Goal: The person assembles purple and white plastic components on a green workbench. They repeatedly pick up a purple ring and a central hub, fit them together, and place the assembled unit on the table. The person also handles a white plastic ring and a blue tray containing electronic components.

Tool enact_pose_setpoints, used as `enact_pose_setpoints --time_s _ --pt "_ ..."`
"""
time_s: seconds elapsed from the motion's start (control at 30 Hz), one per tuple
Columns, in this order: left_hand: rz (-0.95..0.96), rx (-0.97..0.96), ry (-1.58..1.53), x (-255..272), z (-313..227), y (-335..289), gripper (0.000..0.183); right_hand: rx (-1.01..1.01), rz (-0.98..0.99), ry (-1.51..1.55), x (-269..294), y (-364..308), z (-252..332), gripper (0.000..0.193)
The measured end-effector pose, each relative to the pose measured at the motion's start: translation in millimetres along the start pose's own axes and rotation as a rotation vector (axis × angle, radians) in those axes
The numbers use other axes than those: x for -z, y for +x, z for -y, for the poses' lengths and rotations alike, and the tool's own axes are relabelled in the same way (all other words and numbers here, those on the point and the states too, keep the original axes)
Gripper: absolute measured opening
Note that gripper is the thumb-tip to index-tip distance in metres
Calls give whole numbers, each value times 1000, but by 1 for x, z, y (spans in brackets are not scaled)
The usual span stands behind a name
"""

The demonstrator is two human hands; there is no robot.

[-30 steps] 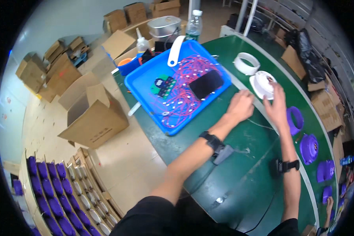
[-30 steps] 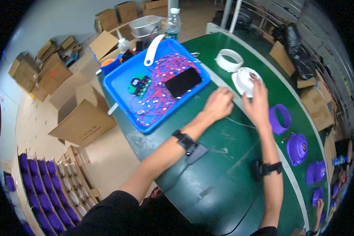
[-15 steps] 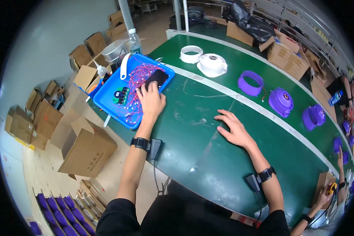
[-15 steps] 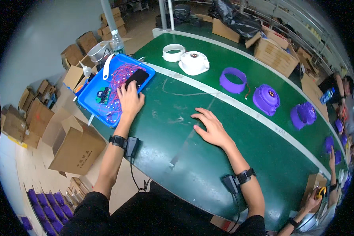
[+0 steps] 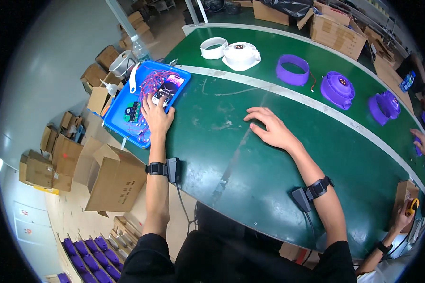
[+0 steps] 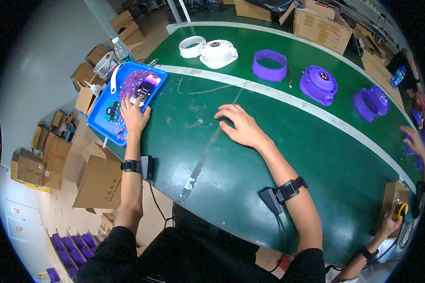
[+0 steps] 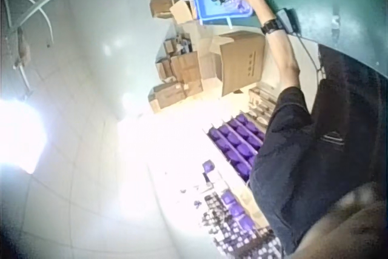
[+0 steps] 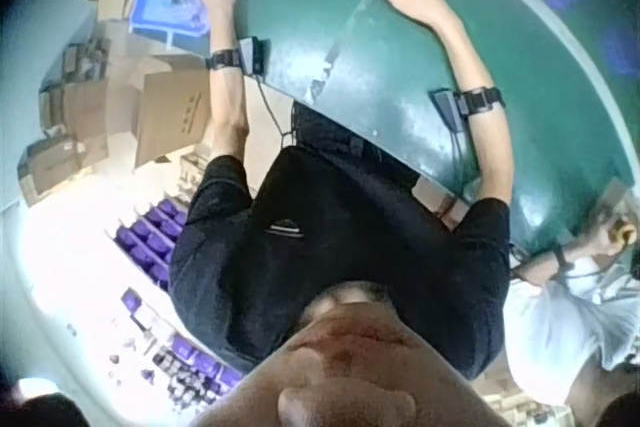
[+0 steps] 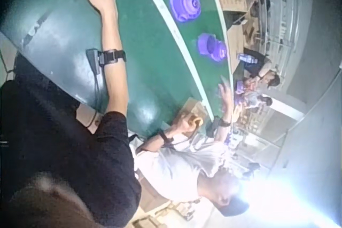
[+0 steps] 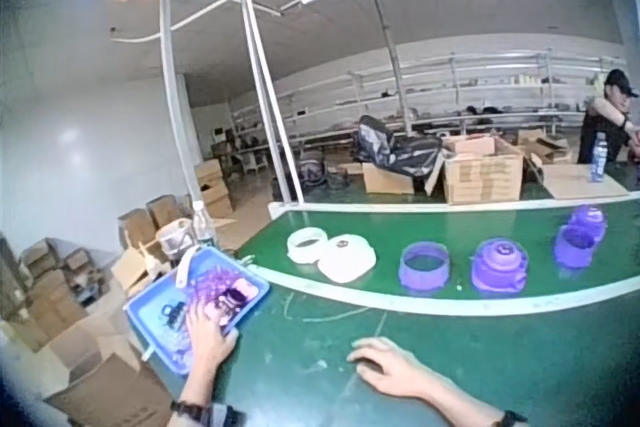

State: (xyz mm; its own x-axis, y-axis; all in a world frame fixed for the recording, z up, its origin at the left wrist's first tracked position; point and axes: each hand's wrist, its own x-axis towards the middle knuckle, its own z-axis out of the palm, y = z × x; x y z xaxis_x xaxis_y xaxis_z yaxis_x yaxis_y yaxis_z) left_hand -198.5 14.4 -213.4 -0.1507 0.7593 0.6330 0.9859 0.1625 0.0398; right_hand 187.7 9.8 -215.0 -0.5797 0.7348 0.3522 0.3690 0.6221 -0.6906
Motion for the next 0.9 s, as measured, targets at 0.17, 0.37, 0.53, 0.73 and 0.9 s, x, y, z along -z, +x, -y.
enact_pose_setpoints --time_s 0.17,0.37,0.53,0.73,0.9 --pt "-11 65 -66 -1 5 6 64 -5 2 -13 2 6 2 24" --pt "74 234 -204 11 3 2 77 -49 -1 -14 2 11 12 19" --pt "167 285 -233 19 1 2 86 -182 16 61 9 16 14 13" --pt "117 308 -161 16 -3 16 86 -258 16 -58 -2 27 21 18" --pt "198 336 -230 17 -2 20 83 -296 -66 -337 -12 43 31 25"
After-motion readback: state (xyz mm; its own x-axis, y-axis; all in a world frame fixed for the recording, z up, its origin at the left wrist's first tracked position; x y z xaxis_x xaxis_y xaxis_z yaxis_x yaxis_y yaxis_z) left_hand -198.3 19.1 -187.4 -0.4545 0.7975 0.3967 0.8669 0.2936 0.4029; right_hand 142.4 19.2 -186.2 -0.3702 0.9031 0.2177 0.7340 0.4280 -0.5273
